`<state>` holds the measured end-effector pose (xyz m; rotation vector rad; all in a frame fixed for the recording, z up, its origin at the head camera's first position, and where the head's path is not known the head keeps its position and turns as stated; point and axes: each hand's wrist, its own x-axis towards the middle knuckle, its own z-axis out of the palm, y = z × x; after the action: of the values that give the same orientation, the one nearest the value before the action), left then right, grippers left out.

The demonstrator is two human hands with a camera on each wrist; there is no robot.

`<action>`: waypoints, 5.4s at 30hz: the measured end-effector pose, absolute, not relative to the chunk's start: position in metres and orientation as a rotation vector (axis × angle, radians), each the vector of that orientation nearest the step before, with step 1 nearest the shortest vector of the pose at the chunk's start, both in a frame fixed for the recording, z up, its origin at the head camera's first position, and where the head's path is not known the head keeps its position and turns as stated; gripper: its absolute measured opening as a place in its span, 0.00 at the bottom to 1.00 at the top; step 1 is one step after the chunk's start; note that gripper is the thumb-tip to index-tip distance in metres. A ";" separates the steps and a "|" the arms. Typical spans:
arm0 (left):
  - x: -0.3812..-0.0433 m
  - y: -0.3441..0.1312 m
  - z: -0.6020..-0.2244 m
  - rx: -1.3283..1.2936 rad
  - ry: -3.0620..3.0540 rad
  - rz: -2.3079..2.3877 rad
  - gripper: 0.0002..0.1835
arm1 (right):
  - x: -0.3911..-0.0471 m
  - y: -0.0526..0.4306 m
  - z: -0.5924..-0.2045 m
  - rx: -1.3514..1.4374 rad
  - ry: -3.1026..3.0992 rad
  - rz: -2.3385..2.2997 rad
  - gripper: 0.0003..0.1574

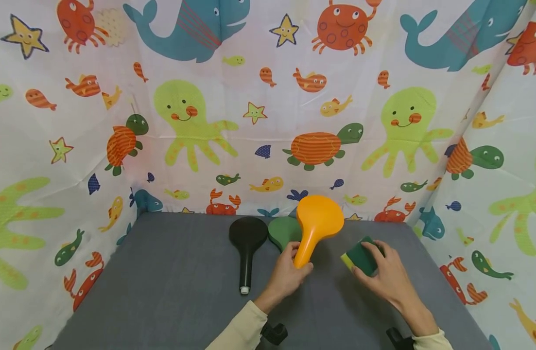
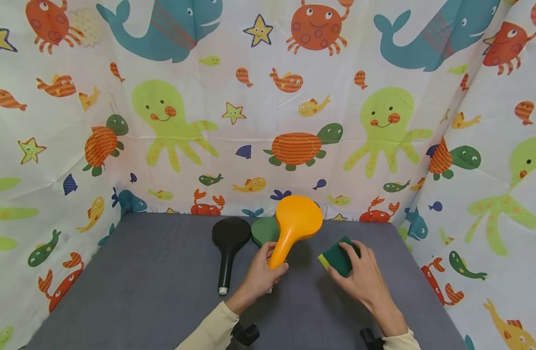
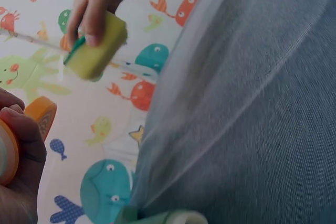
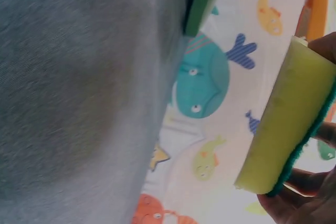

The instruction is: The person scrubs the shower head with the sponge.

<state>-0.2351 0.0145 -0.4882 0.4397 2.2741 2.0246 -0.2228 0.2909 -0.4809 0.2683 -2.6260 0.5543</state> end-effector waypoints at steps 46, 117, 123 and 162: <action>-0.211 -0.073 -0.471 0.478 2.591 1.847 0.30 | -0.223 0.169 -0.428 0.734 -2.257 0.711 0.46; -0.202 -0.094 -0.464 0.535 2.156 2.031 0.29 | -0.235 0.173 -0.435 0.767 -2.034 0.676 0.38; -0.202 -0.100 -0.464 0.567 2.177 1.984 0.29 | -0.238 0.179 -0.435 0.748 -2.030 0.744 0.39; -0.207 -0.096 -0.468 0.610 2.192 1.959 0.30 | -0.225 0.165 -0.439 0.832 -2.060 0.635 0.36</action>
<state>-0.2070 -0.0957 -0.4682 0.6105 2.1920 1.9593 -0.2250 0.1646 -0.4393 0.8325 -2.0597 0.6350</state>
